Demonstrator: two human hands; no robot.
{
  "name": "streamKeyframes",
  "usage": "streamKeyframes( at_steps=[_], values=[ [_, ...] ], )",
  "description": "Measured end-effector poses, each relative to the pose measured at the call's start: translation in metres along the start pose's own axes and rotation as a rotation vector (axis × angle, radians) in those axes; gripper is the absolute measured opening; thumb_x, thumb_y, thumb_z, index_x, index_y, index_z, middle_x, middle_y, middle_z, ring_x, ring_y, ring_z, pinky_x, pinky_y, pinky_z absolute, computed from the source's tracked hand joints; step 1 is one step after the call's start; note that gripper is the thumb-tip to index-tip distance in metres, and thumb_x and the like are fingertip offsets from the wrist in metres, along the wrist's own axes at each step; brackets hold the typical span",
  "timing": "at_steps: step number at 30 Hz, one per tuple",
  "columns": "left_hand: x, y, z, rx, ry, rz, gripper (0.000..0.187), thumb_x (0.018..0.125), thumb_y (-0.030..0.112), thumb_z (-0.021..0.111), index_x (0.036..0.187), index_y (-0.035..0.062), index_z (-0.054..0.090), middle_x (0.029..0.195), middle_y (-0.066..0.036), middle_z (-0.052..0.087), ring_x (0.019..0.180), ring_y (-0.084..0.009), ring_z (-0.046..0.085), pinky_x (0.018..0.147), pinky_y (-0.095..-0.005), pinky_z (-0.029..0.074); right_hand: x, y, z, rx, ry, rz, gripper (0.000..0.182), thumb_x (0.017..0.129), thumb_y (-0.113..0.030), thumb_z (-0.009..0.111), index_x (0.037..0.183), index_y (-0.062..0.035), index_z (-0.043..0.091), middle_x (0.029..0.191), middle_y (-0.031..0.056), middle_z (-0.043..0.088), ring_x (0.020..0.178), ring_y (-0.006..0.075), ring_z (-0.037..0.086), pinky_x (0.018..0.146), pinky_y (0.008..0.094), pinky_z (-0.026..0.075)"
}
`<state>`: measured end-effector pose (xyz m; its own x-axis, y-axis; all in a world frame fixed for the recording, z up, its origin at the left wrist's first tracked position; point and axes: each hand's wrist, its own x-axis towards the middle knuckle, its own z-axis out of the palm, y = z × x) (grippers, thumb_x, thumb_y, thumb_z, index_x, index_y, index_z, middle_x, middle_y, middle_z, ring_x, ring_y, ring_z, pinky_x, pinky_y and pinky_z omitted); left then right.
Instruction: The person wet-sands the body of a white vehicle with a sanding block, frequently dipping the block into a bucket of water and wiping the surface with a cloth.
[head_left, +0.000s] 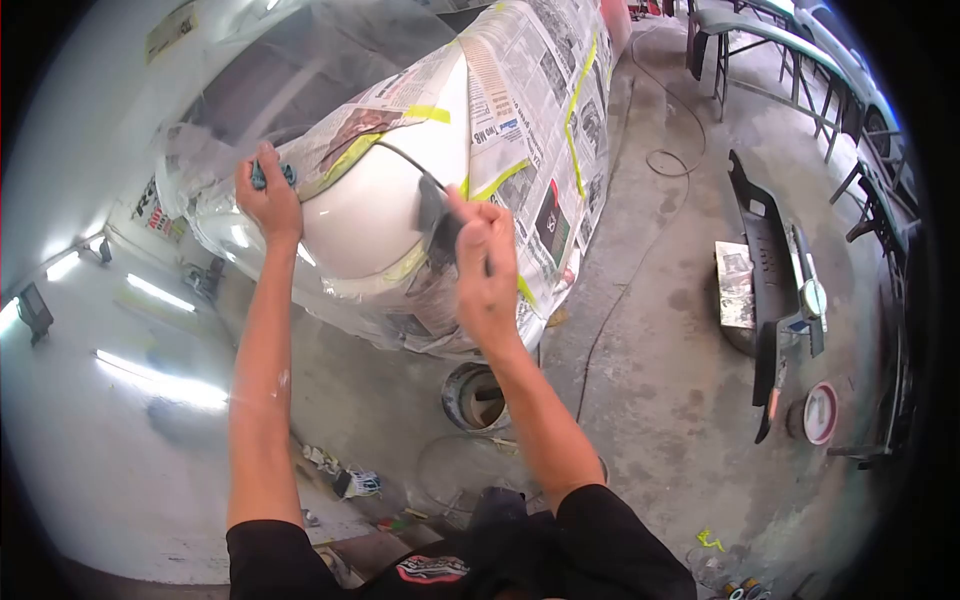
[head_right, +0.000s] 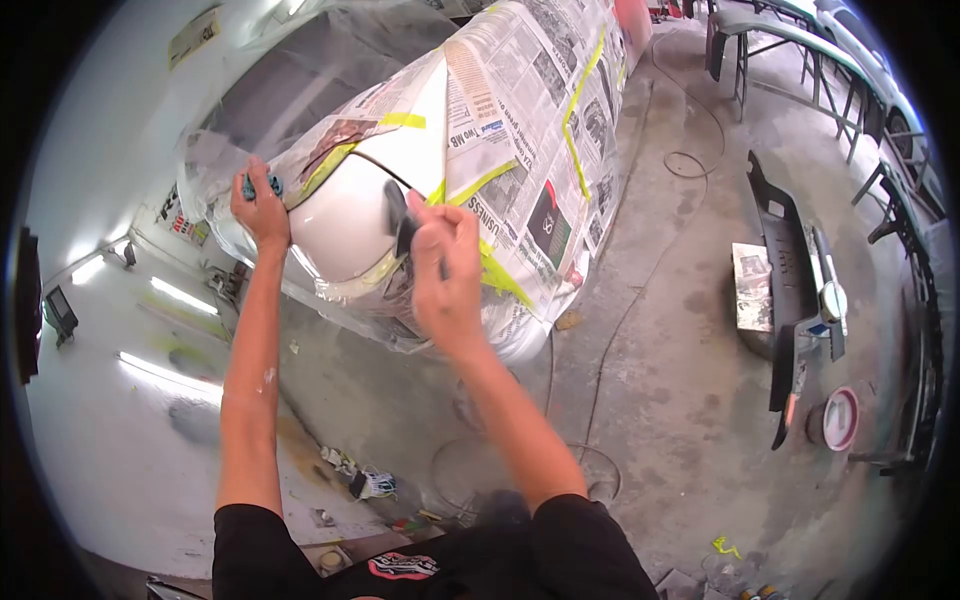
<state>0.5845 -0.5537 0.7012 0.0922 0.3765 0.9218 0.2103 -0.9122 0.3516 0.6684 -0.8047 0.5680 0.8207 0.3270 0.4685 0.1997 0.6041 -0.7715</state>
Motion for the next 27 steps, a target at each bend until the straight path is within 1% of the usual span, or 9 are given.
streamKeyframes(
  at_steps=[3,4,9,10,14,17,20,23,27],
  values=[
    [0.003,-0.009,0.001,0.038,0.007,0.018,0.039,0.100,0.037,0.064,0.089,-0.0007,0.067,0.088,-0.010,0.066,0.083,-0.0215,0.059,0.079,-0.0369,0.046,0.001,0.015,0.007,0.305,0.286,0.217,0.042,0.107,-0.024,0.054,0.140,0.0003,0.053,0.126,0.0109,0.061,0.113,0.0221,0.059,0.104,0.0346,0.044],
    [0.002,-0.010,0.003,0.055,0.046,0.052,0.036,0.101,0.034,0.064,0.087,0.0006,0.068,0.084,-0.005,0.066,0.079,-0.0143,0.056,0.076,-0.0315,0.046,-0.005,0.019,0.007,0.289,0.353,0.305,0.042,0.106,-0.023,0.055,0.141,0.0003,0.051,0.125,0.0105,0.060,0.111,0.0215,0.059,0.101,0.0347,0.044],
    [-0.001,0.003,0.001,0.057,0.057,0.102,0.036,0.099,0.035,0.066,0.086,0.0017,0.067,0.081,-0.007,0.063,0.076,-0.0179,0.056,0.073,-0.0340,0.045,-0.045,0.061,-0.006,-0.298,0.446,-0.034,0.051,0.100,-0.012,0.061,0.146,-0.0032,0.040,0.119,0.0143,0.059,0.101,0.0240,0.062,0.091,0.0386,0.050],
    [-0.001,0.004,0.001,0.049,0.059,0.104,0.036,0.099,0.035,0.067,0.085,0.0018,0.067,0.081,-0.007,0.062,0.075,-0.0189,0.056,0.073,-0.0346,0.045,-0.051,0.068,-0.009,-0.201,0.462,0.056,0.046,0.097,-0.010,0.065,0.139,-0.0027,0.049,0.115,0.0159,0.064,0.101,0.0261,0.064,0.091,0.0378,0.050],
    [-0.001,0.002,0.003,0.069,0.072,0.125,0.038,0.098,0.038,0.068,0.085,0.0020,0.066,0.083,-0.009,0.062,0.077,-0.0227,0.057,0.074,-0.0367,0.045,-0.070,0.097,-0.027,-0.382,0.335,0.093,0.030,0.092,-0.010,0.069,0.120,0.0017,0.065,0.111,0.0146,0.071,0.100,0.0264,0.068,0.094,0.0344,0.049],
    [-0.003,0.005,0.002,0.070,0.076,0.138,0.039,0.096,0.040,0.069,0.085,0.0034,0.065,0.084,-0.009,0.062,0.080,-0.0253,0.058,0.076,-0.0395,0.045,-0.080,0.112,-0.042,-0.531,0.240,0.139,0.038,0.094,-0.019,0.071,0.124,0.0034,0.063,0.109,0.0160,0.070,0.095,0.0236,0.069,0.087,0.0346,0.052],
    [-0.005,0.006,0.002,0.049,0.073,0.135,0.038,0.095,0.042,0.070,0.084,0.0058,0.064,0.083,-0.008,0.061,0.083,-0.0270,0.059,0.080,-0.0423,0.045,-0.086,0.105,-0.055,-0.333,0.045,0.673,0.048,0.098,-0.023,0.068,0.128,0.0117,0.059,0.103,0.0168,0.070,0.088,0.0198,0.065,0.085,0.0318,0.052],
    [-0.003,0.004,0.003,0.049,0.109,0.169,0.038,0.094,0.042,0.070,0.084,0.0059,0.064,0.083,-0.008,0.062,0.085,-0.0270,0.060,0.081,-0.0423,0.045,-0.093,0.083,-0.051,-0.121,-0.051,0.758,0.073,0.096,-0.043,0.068,0.132,0.0181,0.053,0.106,0.0214,0.068,0.091,0.0246,0.066,0.085,0.0333,0.053],
    [-0.004,0.000,0.004,0.088,0.112,0.174,0.039,0.094,0.043,0.070,0.085,0.0055,0.064,0.084,-0.008,0.061,0.085,-0.0274,0.060,0.081,-0.0415,0.046,-0.102,0.100,-0.048,-0.679,-0.251,0.247,0.095,0.090,-0.061,0.067,0.133,0.0212,0.048,0.109,0.0243,0.061,0.087,0.0295,0.067,0.076,0.0356,0.055]
  ],
)
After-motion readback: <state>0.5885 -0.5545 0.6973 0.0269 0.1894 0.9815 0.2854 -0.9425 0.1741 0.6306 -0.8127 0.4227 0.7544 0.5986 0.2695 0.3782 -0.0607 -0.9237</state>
